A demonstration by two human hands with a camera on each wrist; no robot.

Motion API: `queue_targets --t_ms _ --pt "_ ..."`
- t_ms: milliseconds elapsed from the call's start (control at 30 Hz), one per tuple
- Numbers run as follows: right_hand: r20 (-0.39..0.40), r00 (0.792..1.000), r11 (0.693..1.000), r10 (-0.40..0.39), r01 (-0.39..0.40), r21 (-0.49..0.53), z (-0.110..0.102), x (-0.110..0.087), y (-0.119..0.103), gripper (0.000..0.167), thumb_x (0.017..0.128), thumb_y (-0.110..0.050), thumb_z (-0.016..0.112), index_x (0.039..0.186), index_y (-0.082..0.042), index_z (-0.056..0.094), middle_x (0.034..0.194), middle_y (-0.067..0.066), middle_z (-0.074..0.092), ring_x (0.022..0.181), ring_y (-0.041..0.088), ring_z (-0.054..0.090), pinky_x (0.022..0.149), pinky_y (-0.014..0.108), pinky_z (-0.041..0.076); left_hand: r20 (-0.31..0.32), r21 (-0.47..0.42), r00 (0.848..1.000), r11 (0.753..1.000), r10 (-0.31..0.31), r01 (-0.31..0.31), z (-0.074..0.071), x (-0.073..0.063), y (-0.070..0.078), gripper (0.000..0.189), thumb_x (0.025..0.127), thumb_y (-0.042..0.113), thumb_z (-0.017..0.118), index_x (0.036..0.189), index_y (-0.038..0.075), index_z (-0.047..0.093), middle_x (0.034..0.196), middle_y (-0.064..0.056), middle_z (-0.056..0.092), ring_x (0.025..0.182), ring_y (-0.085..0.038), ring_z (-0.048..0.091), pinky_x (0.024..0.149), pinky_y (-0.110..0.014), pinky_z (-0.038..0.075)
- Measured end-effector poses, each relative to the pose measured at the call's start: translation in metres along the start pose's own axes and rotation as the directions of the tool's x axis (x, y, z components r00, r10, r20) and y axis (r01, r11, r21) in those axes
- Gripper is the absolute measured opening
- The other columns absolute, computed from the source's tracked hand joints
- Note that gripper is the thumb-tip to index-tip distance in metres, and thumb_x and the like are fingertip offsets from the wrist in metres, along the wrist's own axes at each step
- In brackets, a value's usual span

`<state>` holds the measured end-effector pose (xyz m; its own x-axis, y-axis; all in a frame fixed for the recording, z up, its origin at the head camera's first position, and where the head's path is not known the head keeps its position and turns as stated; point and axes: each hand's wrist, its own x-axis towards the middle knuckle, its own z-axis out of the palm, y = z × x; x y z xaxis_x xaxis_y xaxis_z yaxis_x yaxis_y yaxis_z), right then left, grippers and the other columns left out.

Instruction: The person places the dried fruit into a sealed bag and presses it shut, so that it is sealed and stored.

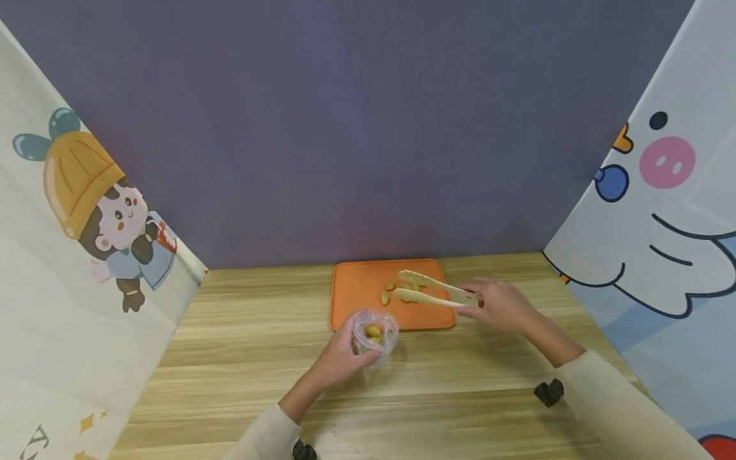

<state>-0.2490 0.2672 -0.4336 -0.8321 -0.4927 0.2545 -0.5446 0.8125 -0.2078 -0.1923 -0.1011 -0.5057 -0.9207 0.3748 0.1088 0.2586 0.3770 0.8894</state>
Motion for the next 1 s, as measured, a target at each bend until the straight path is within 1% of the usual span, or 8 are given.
queue_targets --t_ms 100,200,300,400,533,733,800,1000 --pt "-0.011 1.000 1.000 0.004 -0.004 0.010 0.003 0.002 0.006 0.050 0.086 -0.039 0.081 0.123 -0.007 0.072 0.079 -0.003 0.062 0.052 0.000 0.040 0.050 0.021 0.037 0.002 0.002 1.000 1.000 -0.002 0.002 0.000 0.000 0.000 0.092 0.088 0.037 0.079 0.159 0.011 0.026 0.148 -0.011 0.049 0.131 -0.028 0.054 0.108 -0.049 0.047" --pt "-0.014 1.000 1.000 0.019 -0.019 0.016 0.007 0.004 0.013 0.050 0.086 -0.039 0.080 0.122 -0.005 0.072 0.086 0.002 0.068 0.052 0.001 0.042 0.050 0.021 0.038 0.007 0.005 1.000 1.000 0.002 -0.002 0.000 0.000 0.001 0.093 0.088 0.037 0.079 0.159 0.008 0.025 0.149 -0.011 0.049 0.131 -0.029 0.054 0.107 -0.050 0.048" --pt "-0.012 0.999 0.999 0.048 -0.048 0.009 0.012 0.005 0.019 0.052 0.087 -0.042 0.079 0.123 -0.005 0.072 0.095 0.008 0.072 0.056 0.003 0.046 0.052 0.023 0.041 0.010 0.008 1.000 1.000 0.004 -0.004 0.001 0.000 0.001 0.094 0.088 0.037 0.079 0.159 0.007 0.024 0.149 -0.012 0.048 0.131 -0.029 0.054 0.107 -0.050 0.048" --pt "-0.015 0.998 0.998 0.067 -0.067 0.001 0.017 0.006 0.024 0.052 0.087 -0.042 0.079 0.122 -0.005 0.072 0.101 0.012 0.074 0.062 0.007 0.052 0.056 0.028 0.045 0.010 0.010 1.000 1.000 -0.003 0.003 0.001 0.000 0.001 0.095 0.088 0.038 0.079 0.160 0.008 0.024 0.149 -0.011 0.048 0.131 -0.028 0.054 0.108 -0.049 0.047" --pt "-0.016 0.996 0.996 0.085 -0.085 -0.007 0.025 0.008 0.031 0.049 0.088 -0.039 0.078 0.122 -0.005 0.072 0.103 0.014 0.074 0.068 0.013 0.059 0.060 0.035 0.051 0.007 0.017 1.000 1.000 0.001 -0.001 0.001 0.001 0.000 0.095 0.088 0.037 0.079 0.159 0.007 0.024 0.149 -0.010 0.048 0.131 -0.027 0.054 0.107 -0.048 0.048" --pt "0.006 0.993 0.993 0.118 -0.118 -0.027 0.032 0.011 0.039 0.046 0.090 -0.039 0.077 0.122 -0.006 0.073 0.095 0.010 0.072 0.067 0.012 0.056 0.060 0.034 0.048 -0.006 0.010 1.000 1.000 0.004 -0.004 0.003 0.001 0.000 0.093 0.087 0.037 0.080 0.158 0.008 0.027 0.148 -0.012 0.050 0.130 -0.027 0.055 0.107 -0.049 0.047" --pt "0.006 0.994 0.993 0.113 -0.113 -0.040 0.035 0.012 0.042 0.045 0.090 -0.038 0.077 0.120 -0.006 0.073 0.096 0.011 0.073 0.068 0.014 0.058 0.061 0.037 0.050 -0.006 0.010 1.000 1.000 0.000 0.000 0.003 0.001 0.000 0.093 0.087 0.037 0.080 0.159 0.009 0.027 0.148 -0.011 0.050 0.130 -0.027 0.055 0.108 -0.049 0.047" --pt "-0.001 0.993 0.991 0.120 -0.120 -0.050 0.041 0.014 0.050 0.044 0.091 -0.038 0.075 0.119 -0.003 0.073 0.102 0.017 0.075 0.080 0.027 0.069 0.070 0.048 0.056 0.005 0.022 1.000 1.000 0.003 -0.003 0.005 0.002 -0.001 0.092 0.088 0.037 0.079 0.158 0.010 0.027 0.149 -0.010 0.049 0.131 -0.027 0.054 0.108 -0.050 0.047"
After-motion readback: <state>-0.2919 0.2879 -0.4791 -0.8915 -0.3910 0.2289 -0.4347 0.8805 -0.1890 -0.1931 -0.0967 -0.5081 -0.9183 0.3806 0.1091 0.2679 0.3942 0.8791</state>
